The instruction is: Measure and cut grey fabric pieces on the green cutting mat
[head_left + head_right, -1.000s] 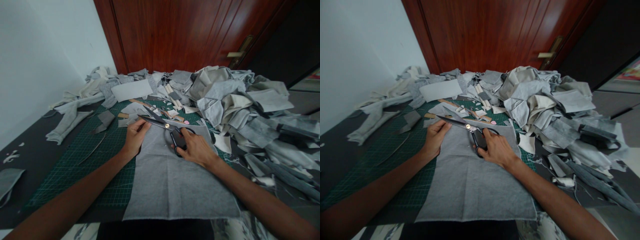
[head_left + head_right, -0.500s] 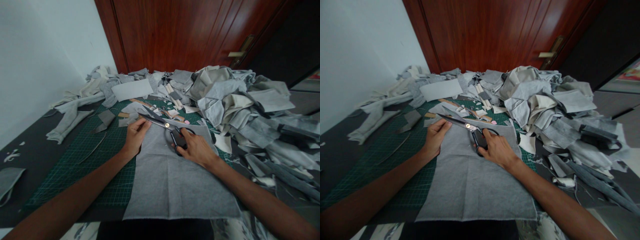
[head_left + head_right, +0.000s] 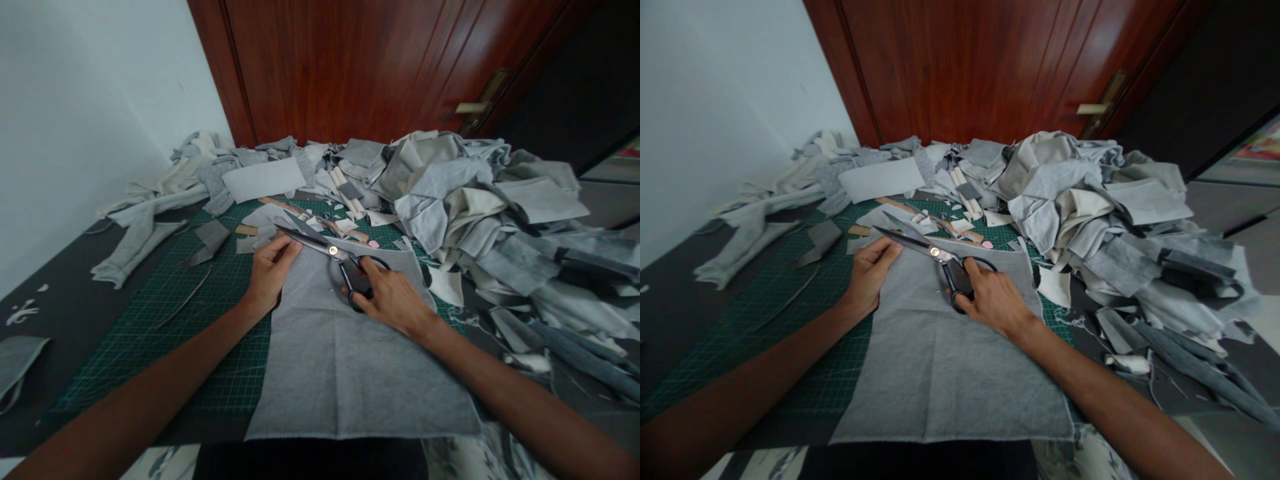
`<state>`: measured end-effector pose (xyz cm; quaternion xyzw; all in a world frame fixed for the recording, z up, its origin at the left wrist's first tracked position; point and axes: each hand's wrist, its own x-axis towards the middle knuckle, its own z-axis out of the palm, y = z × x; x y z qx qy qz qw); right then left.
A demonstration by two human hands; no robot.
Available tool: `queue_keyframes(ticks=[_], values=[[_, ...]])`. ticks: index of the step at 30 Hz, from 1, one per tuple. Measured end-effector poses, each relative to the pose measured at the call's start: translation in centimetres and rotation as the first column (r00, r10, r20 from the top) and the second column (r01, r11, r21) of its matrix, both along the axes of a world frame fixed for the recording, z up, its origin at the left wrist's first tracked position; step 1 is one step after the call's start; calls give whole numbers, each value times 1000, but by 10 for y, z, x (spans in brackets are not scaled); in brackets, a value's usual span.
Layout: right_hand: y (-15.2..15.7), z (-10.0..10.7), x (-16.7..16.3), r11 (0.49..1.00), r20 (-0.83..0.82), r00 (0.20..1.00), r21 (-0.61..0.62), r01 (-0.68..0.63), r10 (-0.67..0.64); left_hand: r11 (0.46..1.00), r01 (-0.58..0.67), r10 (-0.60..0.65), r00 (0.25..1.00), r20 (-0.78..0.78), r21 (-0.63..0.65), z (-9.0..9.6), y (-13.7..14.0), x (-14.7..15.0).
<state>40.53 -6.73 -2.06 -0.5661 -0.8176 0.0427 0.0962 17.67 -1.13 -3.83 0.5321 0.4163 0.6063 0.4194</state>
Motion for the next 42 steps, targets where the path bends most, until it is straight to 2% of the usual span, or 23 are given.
queue_keyframes(ticks=[5, 14, 20, 42], values=[[0, 0, 0, 1000, 3, 1000, -3, -6, 6, 999, -16, 17, 999, -32, 36, 0, 0, -1], [0, 0, 1, 1000, -8, 1000, -10, -19, 19, 1000, -5, 6, 1000, -14, 25, 5, -2, 1], [0, 1, -1, 1000, -56, 998, -5, -7, 7, 1000, -21, 21, 1000, -13, 18, 3, -1, 1], [1, -2, 1, 1000, -54, 998, 1, -6, 6, 1000, -3, 4, 1000, -24, 19, -2, 1, -1]])
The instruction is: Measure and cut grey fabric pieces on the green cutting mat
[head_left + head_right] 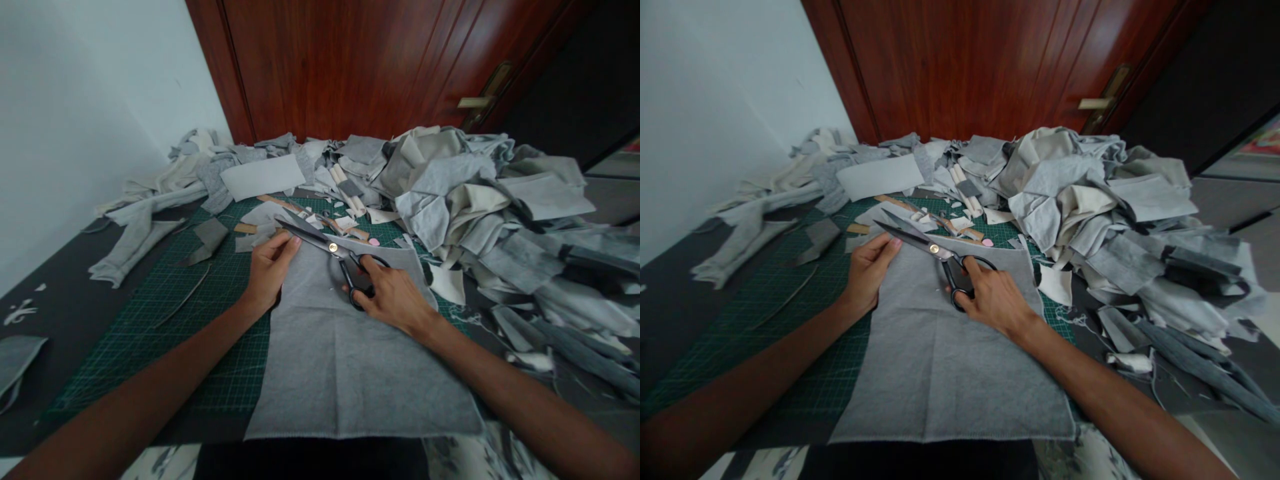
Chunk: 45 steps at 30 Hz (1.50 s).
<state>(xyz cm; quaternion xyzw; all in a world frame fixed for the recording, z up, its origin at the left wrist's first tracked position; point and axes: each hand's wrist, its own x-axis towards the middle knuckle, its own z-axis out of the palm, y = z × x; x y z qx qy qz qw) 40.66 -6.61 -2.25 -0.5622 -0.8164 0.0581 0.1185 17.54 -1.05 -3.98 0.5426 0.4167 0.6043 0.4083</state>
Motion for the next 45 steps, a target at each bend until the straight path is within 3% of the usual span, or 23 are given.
queue_keyframes(ticks=[7, 13, 21, 25, 28, 31, 34, 39, 45], values=[[1, -1, 1, 1000, -49, 999, -6, -14, 14, 1000, 1, -1, 1000, 2, -6, 1, -1, 2], [6, -1, 4, 997, -60, 997, 55, 54, -51, 999, 7, -6, 1000, 30, -38, 4, -1, 0], [20, -9, 16, 988, -250, 962, 76, 136, -113, 993, -25, 34, 997, 75, -117, 3, 4, -3], [25, -15, 19, 993, -352, 932, 41, 109, -88, 987, -35, 55, 990, 133, -154, -1, 11, -5], [27, -18, 20, 996, -380, 923, 34, 79, -60, 985, -82, 97, 991, 93, -154, -7, 16, -8], [28, -21, 18, 998, -387, 921, 18, 61, -50, 956, -152, 173, 983, 63, -250, -15, 17, -9], [28, -22, 17, 998, -384, 922, 17, 60, -49, 937, -128, 149, 988, 40, -324, -18, 15, -8], [29, -22, 17, 997, -393, 918, 33, 72, -53, 973, 76, -81, 997, -12, -218, -10, 9, -2], [26, -20, 17, 995, -326, 944, 69, 78, -52, 990, -55, 42, 994, -103, -129, -5, 6, -1]])
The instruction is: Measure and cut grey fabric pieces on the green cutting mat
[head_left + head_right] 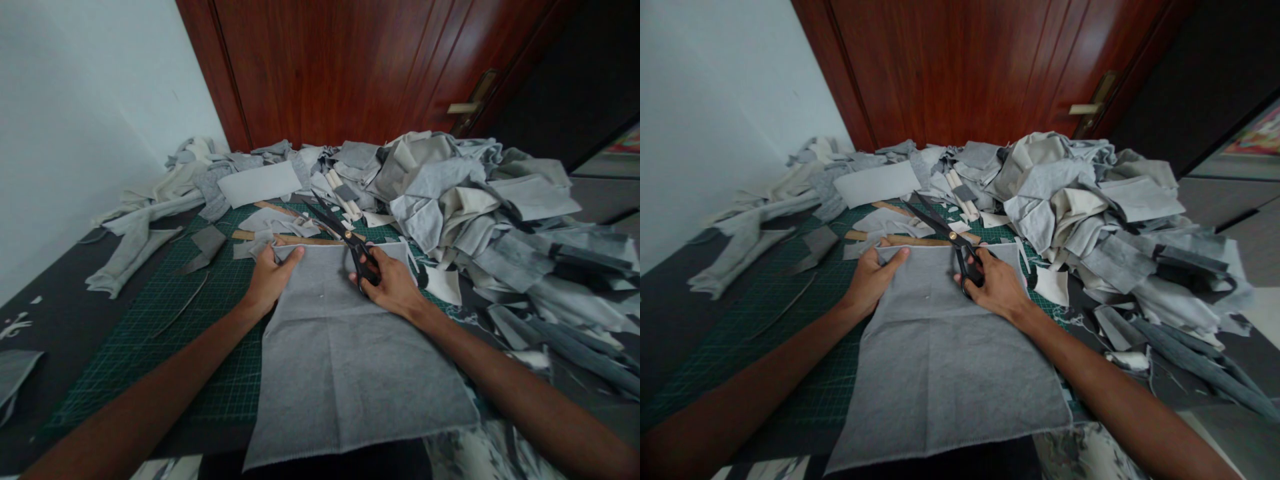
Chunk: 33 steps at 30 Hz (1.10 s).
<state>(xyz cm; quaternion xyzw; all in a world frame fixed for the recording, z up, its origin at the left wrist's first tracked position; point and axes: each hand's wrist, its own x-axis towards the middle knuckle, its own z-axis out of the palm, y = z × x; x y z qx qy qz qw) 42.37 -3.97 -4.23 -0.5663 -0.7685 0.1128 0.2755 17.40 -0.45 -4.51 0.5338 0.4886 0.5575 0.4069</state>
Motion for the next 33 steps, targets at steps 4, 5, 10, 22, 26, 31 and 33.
queue_keyframes(ticks=[4, 5, 10, 22, 26, 31, 33], values=[[-6, 3, -5, 1000, 97, 995, 15, 8, -9, 996, -61, 63, 997, -35, 61, 0, 3, -3], [-8, 4, -6, 1000, 121, 993, 21, 9, -11, 994, -75, 78, 996, -39, 75, 1, 4, -4], [-17, 9, -11, 997, 226, 974, 74, 6, -22, 966, -211, 215, 976, -13, 148, 2, 11, -9], [-18, 7, -11, 996, 323, 946, 91, 3, -33, 949, -305, 283, 934, 218, 78, 8, 10, -6], [-18, 8, -12, 997, 319, 947, 82, -1, -25, 950, -304, 283, 935, 212, 76, 11, 9, -6], [-17, 8, -11, 997, 325, 945, 76, -4, -22, 940, -322, 302, 939, 164, 112, 8, 10, -7], [-17, 7, -10, 997, 335, 942, 77, -5, -22, 937, -325, 306, 940, 150, 126, 6, 12, -8]])
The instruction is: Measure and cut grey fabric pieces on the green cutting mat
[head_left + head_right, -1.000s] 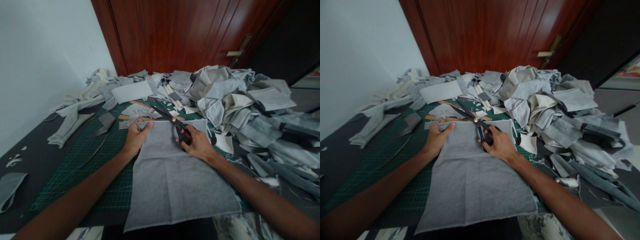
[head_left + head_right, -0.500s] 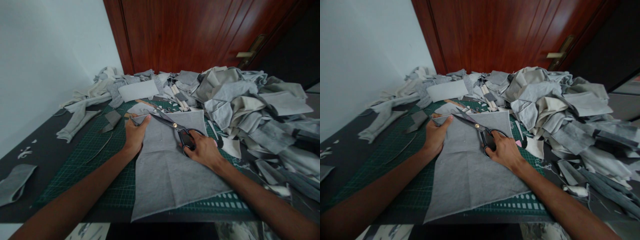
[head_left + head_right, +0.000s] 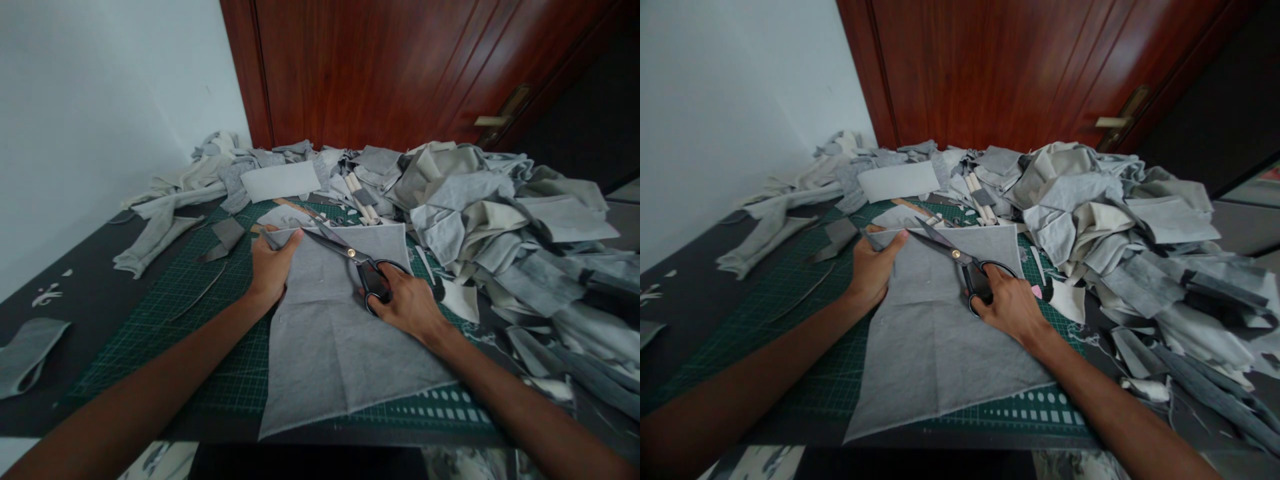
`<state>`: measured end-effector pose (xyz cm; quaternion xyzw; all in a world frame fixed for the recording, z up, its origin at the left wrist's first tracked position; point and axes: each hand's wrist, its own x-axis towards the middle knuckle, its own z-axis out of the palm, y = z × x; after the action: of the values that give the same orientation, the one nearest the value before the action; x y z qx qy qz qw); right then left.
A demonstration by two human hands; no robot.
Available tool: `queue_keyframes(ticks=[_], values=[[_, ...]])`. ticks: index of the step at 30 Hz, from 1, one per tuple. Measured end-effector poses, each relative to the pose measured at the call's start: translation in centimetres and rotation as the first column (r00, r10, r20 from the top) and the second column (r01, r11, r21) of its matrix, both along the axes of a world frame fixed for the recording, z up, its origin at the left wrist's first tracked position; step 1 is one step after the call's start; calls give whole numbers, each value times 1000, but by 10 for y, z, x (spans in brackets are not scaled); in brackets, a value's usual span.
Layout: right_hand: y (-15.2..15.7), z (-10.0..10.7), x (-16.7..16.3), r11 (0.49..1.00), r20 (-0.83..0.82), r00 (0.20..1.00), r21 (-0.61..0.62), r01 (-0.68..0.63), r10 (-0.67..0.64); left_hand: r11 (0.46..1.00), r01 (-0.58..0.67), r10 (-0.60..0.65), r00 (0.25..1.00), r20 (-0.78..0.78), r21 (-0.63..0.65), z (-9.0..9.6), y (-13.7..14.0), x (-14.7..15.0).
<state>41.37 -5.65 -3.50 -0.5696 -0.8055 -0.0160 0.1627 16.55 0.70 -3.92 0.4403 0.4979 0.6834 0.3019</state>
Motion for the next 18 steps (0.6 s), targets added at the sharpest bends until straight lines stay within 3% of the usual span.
queue_keyframes(ticks=[18], values=[[-1, -1, -1, 1000, 31, 999, 0, 7, -7, 1000, -2, 2, 1000, 0, 2, -6, 3, -2]])
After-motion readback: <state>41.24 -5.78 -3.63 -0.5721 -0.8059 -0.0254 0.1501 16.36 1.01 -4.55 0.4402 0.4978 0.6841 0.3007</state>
